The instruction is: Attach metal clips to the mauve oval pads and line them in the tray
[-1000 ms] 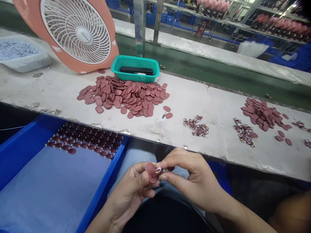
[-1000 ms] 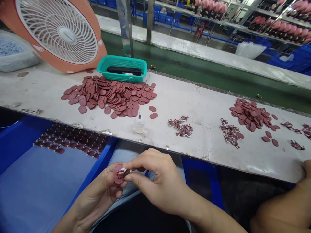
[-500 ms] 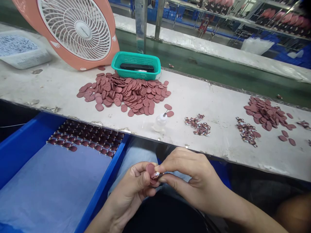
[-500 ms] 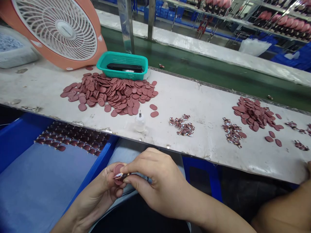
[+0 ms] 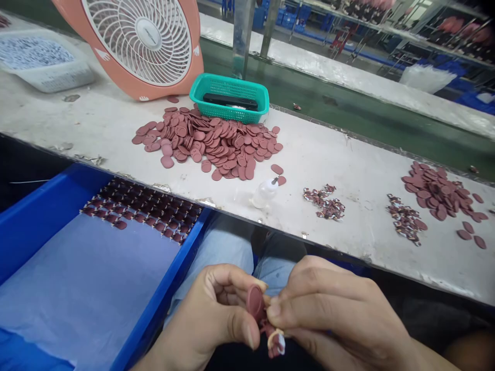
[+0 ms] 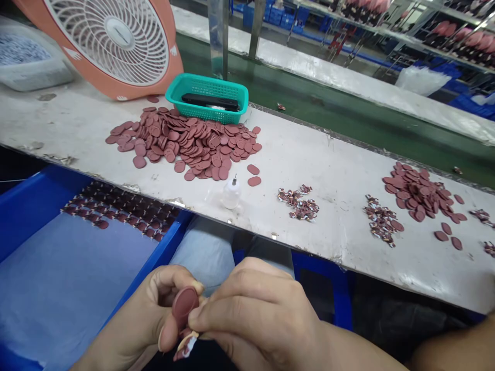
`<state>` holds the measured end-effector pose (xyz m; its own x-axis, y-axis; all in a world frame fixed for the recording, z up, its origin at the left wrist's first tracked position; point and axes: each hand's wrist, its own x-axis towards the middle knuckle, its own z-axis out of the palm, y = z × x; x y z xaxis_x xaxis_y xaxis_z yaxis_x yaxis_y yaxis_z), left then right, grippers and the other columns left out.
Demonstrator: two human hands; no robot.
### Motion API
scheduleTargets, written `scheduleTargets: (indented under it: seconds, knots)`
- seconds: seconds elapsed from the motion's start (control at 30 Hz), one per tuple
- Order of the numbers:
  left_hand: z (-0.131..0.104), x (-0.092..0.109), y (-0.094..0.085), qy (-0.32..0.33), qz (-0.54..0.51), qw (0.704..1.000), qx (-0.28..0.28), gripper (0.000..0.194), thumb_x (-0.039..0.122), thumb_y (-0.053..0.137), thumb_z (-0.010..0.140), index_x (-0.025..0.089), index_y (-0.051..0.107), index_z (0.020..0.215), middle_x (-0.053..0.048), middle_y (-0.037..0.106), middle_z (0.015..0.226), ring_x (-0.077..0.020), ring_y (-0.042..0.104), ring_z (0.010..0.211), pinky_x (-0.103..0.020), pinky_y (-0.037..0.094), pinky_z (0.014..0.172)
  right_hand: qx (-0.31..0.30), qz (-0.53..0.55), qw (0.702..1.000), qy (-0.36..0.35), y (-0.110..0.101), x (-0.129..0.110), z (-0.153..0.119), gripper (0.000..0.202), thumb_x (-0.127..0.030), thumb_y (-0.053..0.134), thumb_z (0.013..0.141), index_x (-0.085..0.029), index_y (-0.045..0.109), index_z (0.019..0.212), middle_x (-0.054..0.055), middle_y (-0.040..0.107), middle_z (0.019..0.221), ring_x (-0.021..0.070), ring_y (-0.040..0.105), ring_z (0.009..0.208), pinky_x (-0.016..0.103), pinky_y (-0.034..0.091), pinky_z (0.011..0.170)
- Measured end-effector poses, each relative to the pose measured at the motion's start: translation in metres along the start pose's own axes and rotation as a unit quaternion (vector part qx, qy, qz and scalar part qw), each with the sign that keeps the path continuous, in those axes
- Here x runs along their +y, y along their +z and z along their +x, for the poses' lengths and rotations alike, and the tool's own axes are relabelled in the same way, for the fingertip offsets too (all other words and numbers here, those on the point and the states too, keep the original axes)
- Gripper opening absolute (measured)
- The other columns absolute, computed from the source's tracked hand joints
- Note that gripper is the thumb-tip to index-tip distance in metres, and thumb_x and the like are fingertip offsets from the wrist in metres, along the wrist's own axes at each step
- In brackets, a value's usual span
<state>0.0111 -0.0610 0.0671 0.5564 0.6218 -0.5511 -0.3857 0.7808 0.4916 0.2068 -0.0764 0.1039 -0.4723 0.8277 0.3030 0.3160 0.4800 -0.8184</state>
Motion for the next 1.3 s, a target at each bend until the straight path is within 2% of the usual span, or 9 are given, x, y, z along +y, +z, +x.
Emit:
scheduleTargets:
  seconds: [0.1,0.4,0.67,0.97,1.17,1.3]
  knots:
    - [0.002,-0.002,-0.002,0.002,-0.01,1.0,-0.03,0.035,0.039,0.098,0.043,0.024,0.078,0.067,0.003,0.07,0.051,-0.0115,0.061,0.045,-0.021,0.045,0.049,0.01,0.004,1.0,0.009,0.001,0.0,0.001,0.039,-0.01,0.068,0.092,-0.032,0.066,0.124,0.004,0.077,0.087,0.0174,0.074,0.076,0.029,0.06,0.07]
    - [0.013,-0.007,-0.011,0.039,-0.008,0.997,-0.059,0.031,0.041,0.096,0.051,0.02,0.077,0.065,0.001,0.07,0.056,-0.0098,0.059,0.054,-0.019,0.044,0.055,0.012,0.015,1.0,-0.004,0.005,0.008,0.005,0.031,-0.003,0.067,0.089,-0.021,0.067,0.114,0.003,0.077,0.086,0.0136,0.071,0.075,0.026,0.057,0.073]
    - [0.019,-0.008,-0.015,0.024,-0.009,1.0,-0.015,0.036,0.045,0.097,0.047,0.02,0.078,0.066,0.002,0.065,0.054,-0.0062,0.053,0.049,-0.014,0.041,0.049,0.047,0.014,0.999,-0.018,0.011,0.018,0.006,0.017,-0.003,0.067,0.089,-0.011,0.071,0.103,0.005,0.075,0.083,0.0129,0.067,0.072,0.026,0.054,0.069]
    - [0.02,-0.009,-0.022,0.018,-0.018,1.0,0.007,0.035,0.042,0.097,0.051,0.02,0.08,0.073,0.0,0.072,0.063,-0.0075,0.06,0.056,-0.013,0.044,0.051,0.062,0.004,0.998,-0.007,0.015,0.022,0.007,0.013,-0.005,0.069,0.088,-0.012,0.072,0.099,0.006,0.075,0.081,0.0133,0.067,0.07,0.025,0.054,0.067]
    - [0.023,-0.01,-0.023,0.012,-0.03,0.998,0.046,0.039,0.042,0.098,0.046,0.018,0.078,0.07,0.001,0.067,0.059,-0.0065,0.058,0.053,-0.013,0.043,0.049,0.049,-0.004,0.999,-0.009,0.014,0.031,0.015,0.018,-0.004,0.071,0.086,-0.014,0.073,0.101,0.005,0.076,0.082,0.0133,0.067,0.072,0.026,0.054,0.071]
    - [0.028,-0.007,-0.023,0.011,-0.022,0.997,0.074,0.045,0.044,0.099,0.041,0.02,0.079,0.073,0.002,0.067,0.06,-0.0055,0.057,0.051,-0.012,0.041,0.046,0.025,-0.023,0.999,-0.017,0.01,0.027,0.021,0.012,-0.007,0.07,0.087,-0.014,0.072,0.097,0.005,0.076,0.084,0.0127,0.068,0.074,0.024,0.054,0.074]
